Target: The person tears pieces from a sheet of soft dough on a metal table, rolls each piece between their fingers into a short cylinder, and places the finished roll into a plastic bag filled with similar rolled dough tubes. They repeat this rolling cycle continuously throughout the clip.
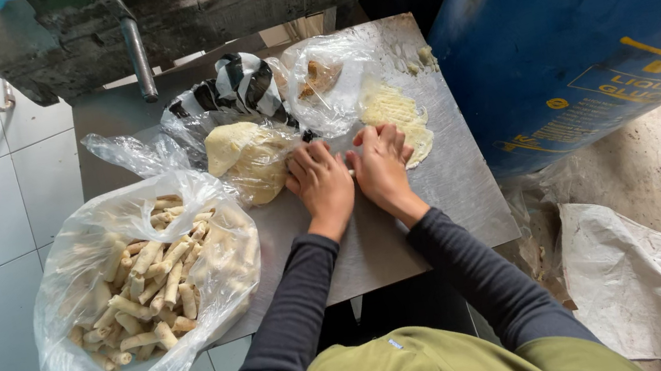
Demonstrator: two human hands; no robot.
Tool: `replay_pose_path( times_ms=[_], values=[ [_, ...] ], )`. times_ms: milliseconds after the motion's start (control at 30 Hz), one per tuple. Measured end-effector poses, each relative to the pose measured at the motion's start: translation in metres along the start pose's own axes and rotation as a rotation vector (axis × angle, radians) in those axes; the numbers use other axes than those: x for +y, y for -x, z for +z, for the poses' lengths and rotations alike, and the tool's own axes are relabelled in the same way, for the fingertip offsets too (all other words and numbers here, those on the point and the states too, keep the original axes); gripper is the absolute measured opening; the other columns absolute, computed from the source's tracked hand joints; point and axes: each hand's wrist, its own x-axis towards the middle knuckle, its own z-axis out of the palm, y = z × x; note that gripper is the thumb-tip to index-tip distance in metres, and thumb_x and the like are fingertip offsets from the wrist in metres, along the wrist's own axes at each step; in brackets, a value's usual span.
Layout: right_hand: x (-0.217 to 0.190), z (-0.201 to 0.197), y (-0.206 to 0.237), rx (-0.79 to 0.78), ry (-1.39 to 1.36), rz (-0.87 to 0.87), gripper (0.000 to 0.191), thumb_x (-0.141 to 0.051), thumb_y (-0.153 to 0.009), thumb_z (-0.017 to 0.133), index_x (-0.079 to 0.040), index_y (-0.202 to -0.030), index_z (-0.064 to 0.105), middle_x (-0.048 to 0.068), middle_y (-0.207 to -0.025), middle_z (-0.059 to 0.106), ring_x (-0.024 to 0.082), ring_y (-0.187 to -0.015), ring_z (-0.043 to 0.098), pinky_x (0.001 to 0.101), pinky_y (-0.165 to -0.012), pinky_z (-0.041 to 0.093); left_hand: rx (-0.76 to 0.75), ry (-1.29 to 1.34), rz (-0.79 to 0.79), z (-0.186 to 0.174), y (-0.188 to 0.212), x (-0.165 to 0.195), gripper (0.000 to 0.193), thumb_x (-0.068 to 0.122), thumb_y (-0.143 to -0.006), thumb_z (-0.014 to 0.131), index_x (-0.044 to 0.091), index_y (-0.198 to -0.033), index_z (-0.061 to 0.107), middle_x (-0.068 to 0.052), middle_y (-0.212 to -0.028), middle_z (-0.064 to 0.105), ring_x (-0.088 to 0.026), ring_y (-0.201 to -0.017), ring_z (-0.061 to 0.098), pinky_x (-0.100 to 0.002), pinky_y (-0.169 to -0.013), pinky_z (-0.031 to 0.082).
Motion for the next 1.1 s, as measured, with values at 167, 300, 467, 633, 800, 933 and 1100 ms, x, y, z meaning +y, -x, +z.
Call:
replay_pose_path(
  times_ms=[167, 300, 467, 633, 800, 933, 1100],
  values=[
    [0.016, -0.017, -0.008, 0.089, -0.118, 0.003, 0.017, -0.023, -0.101, 0.063, -0.012, -0.114, 0.063, 0.014, -0.122, 0.050, 0.034, -0.121, 0.043, 0.0503, -0.100, 0.031, -0.137, 0.231, 0.055, -0.012, -0.007, -0.011, 0.007, 0.024, -0.098, 0.066, 0.018, -0.103, 0.069, -0.001, -0.109, 0.062, -0.026, -0.107, 0.057, -0.047, -0.089, 0.041],
    [0.033, -0.043, 0.010, 0.174, -0.213, 0.044, 0.019, -0.028, -0.101, 0.064, -0.012, -0.112, 0.067, 0.013, -0.122, 0.052, 0.032, -0.118, 0.046, 0.0477, -0.099, 0.033, -0.219, 0.224, 0.138, -0.033, -0.001, -0.003, 0.026, 0.033, -0.075, 0.077, 0.013, -0.090, 0.072, -0.004, -0.104, 0.063, -0.027, -0.102, 0.058, -0.048, -0.084, 0.040],
    [0.045, -0.071, 0.032, 0.193, -0.306, -0.089, 0.019, -0.024, -0.106, 0.062, -0.009, -0.115, 0.065, 0.013, -0.118, 0.055, 0.030, -0.116, 0.047, 0.0378, -0.104, 0.036, 0.028, 0.278, 0.247, -0.098, 0.013, 0.008, 0.015, 0.026, -0.095, 0.071, 0.011, -0.094, 0.067, -0.002, -0.111, 0.064, -0.024, -0.103, 0.059, -0.042, -0.088, 0.041],
    [0.068, -0.081, 0.047, 0.202, -0.304, -0.057, 0.021, -0.027, -0.108, 0.062, -0.008, -0.116, 0.065, 0.013, -0.123, 0.052, 0.029, -0.120, 0.043, 0.0409, -0.109, 0.032, 0.133, 0.027, 0.161, -0.218, 0.058, -0.032, 0.010, 0.018, -0.091, 0.071, 0.011, -0.097, 0.066, -0.003, -0.109, 0.066, -0.025, -0.100, 0.062, -0.042, -0.090, 0.043],
    [0.091, -0.078, 0.046, 0.217, -0.327, -0.006, 0.023, -0.030, -0.106, 0.064, -0.010, -0.116, 0.066, 0.012, -0.124, 0.047, 0.028, -0.118, 0.040, 0.0406, -0.109, 0.031, 0.099, -0.316, -0.118, -0.290, 0.053, -0.086, 0.009, 0.017, -0.106, 0.057, 0.008, -0.103, 0.057, -0.010, -0.087, 0.070, -0.031, -0.079, 0.071, -0.045, -0.077, 0.055],
    [0.092, -0.073, 0.041, 0.208, -0.319, -0.015, 0.022, -0.030, -0.106, 0.065, -0.010, -0.114, 0.067, 0.010, -0.126, 0.048, 0.027, -0.120, 0.040, 0.0411, -0.110, 0.031, -0.295, -0.542, -0.411, -0.305, 0.041, -0.087, 0.035, 0.042, -0.108, 0.049, 0.009, -0.102, 0.057, -0.011, -0.077, 0.073, -0.032, -0.067, 0.073, -0.042, -0.055, 0.056],
    [0.085, -0.084, 0.031, 0.194, -0.214, -0.091, 0.021, -0.026, -0.099, 0.071, -0.010, -0.112, 0.069, 0.013, -0.121, 0.051, 0.031, -0.119, 0.043, 0.0427, -0.108, 0.033, -0.264, -0.671, -0.477, -0.318, 0.026, -0.059, 0.055, 0.060, -0.097, 0.058, 0.012, -0.123, 0.062, -0.007, -0.091, 0.073, -0.028, -0.073, 0.074, -0.037, -0.058, 0.057]
  ],
)
